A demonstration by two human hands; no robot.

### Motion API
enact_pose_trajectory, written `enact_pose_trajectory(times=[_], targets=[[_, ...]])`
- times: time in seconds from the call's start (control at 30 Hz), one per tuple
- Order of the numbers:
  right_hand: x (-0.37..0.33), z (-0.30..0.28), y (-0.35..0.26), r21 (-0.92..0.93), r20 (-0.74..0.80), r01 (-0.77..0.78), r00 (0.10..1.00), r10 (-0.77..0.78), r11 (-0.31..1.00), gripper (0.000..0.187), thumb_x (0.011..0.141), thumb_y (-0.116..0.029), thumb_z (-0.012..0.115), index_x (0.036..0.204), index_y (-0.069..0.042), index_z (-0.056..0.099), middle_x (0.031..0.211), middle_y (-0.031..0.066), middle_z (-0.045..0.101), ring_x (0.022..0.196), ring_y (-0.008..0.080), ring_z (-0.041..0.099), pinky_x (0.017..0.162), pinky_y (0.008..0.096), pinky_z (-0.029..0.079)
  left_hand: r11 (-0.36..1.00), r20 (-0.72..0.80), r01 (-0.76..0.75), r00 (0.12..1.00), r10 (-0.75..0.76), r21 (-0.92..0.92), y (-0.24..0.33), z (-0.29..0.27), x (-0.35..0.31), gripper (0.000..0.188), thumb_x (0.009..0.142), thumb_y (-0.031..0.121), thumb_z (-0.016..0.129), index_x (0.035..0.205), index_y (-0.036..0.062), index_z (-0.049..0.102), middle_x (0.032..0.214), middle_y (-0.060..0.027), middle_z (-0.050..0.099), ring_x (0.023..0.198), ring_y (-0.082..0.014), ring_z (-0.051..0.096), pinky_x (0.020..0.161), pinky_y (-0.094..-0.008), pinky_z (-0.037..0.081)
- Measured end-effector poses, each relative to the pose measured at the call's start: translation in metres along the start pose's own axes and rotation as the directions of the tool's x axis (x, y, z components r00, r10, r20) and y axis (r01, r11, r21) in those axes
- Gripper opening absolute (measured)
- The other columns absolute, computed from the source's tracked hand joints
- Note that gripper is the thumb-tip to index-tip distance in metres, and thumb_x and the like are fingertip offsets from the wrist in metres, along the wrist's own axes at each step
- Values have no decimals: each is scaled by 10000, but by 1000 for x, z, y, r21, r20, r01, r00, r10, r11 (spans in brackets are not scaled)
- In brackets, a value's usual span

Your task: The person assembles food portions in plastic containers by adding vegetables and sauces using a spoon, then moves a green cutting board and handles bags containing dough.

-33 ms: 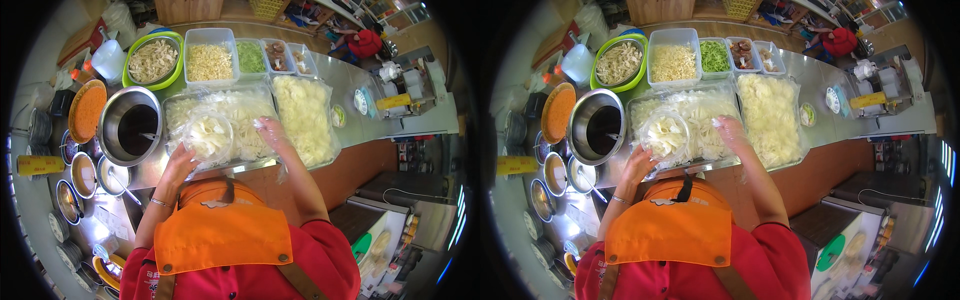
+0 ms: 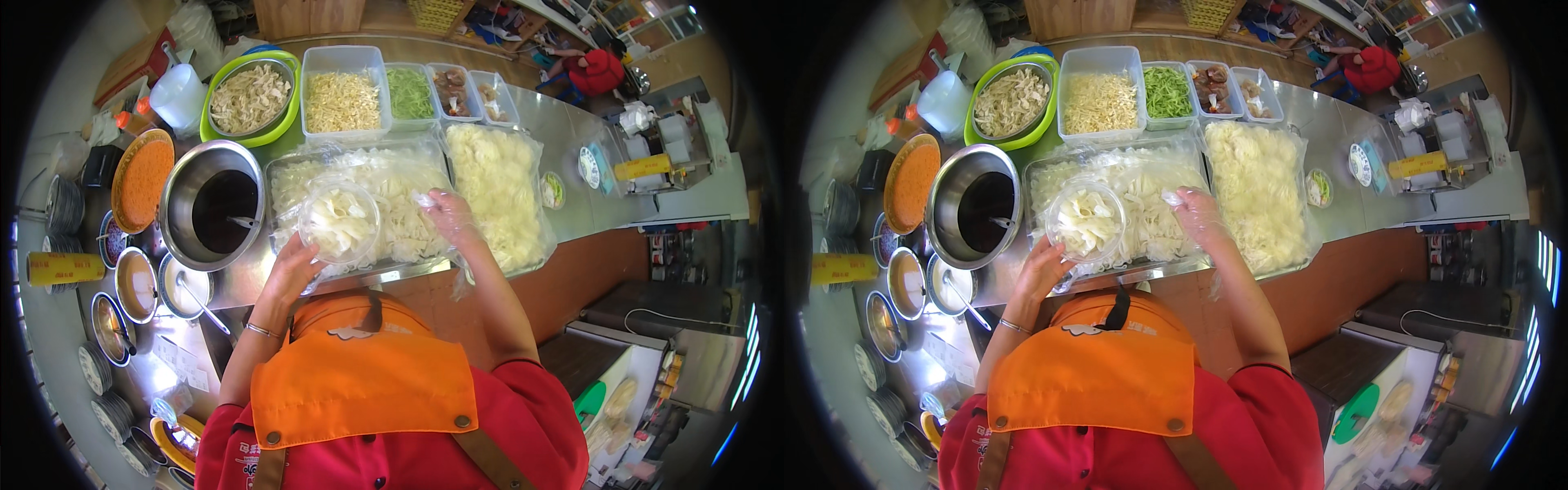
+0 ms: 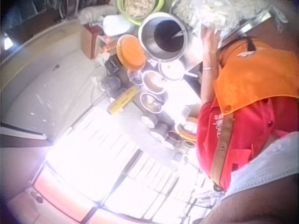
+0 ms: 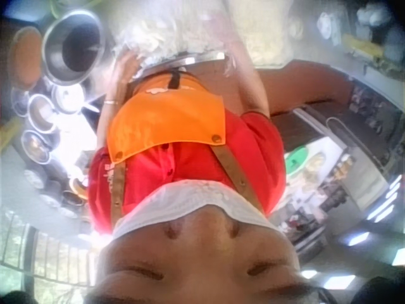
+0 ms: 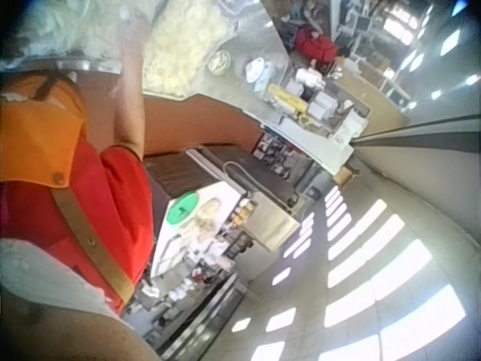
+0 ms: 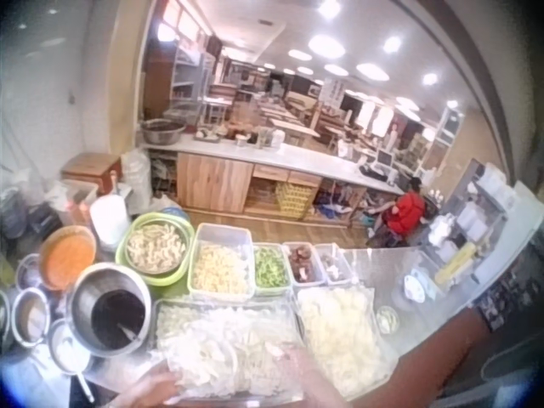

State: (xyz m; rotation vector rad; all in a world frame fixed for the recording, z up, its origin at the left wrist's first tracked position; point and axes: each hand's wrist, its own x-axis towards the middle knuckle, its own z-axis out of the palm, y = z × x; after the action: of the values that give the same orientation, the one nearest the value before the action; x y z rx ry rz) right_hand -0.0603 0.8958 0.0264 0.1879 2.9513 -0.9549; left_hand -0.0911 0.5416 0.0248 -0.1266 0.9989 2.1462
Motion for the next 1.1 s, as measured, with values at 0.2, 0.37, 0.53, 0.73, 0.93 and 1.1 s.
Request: enact_pose_trajectory(times=[0.2,0.37,0.53,0.73,0.93,1.1], targets=[[-21,-54,-50,521,-21,-209,966,257,828,106,876,4,636,982,-4,626,787,63,606,581,136,542,516,275,477,1000,6,16,1000,-16,9,-4,-4,6,630,911,185,657,1440,-4,372,1421,-157,487,1320,-289,476,1088,-458,414],[-29,-80,-92,692,57,-240,958,280,680,105,895,22,624,999,7,614,810,41,617,574,75,534,465,236,465,998,-12,52,999,-52,27,-7,4,14,610,921,160,644,1441,-1,367,1402,-152,500,1310,-286,484,1090,-463,411],[-19,-78,-125,779,155,-207,978,138,592,202,901,-7,652,1095,13,597,873,60,637,620,96,586,526,248,514,995,35,96,995,-97,29,-13,19,28,590,931,144,633,1437,2,365,1393,-138,501,1309,-271,484,1100,-464,402],[-12,-44,-139,280,26,113,992,-125,953,418,861,-10,696,1261,-24,573,1050,106,634,775,177,655,730,316,572,993,129,114,986,-108,-36,-6,44,25,600,924,171,650,1431,10,372,1387,-128,507,1301,-262,492,1107,-450,400],[-12,-29,-139,-99,-28,345,937,-349,933,272,869,-145,680,1128,-62,665,1039,153,632,946,306,637,810,394,536,994,131,106,986,-103,-14,-4,45,19,646,913,175,669,1450,5,353,1406,-131,493,1315,-267,483,1105,-447,406],[-6,-17,-137,-416,48,237,970,-239,878,252,881,-208,633,1095,-83,682,1009,149,649,935,338,630,867,436,504,992,110,114,987,-118,48,-5,42,15,728,894,167,684,1506,55,307,1446,-111,456,1335,-257,444,1100,-429,380]])
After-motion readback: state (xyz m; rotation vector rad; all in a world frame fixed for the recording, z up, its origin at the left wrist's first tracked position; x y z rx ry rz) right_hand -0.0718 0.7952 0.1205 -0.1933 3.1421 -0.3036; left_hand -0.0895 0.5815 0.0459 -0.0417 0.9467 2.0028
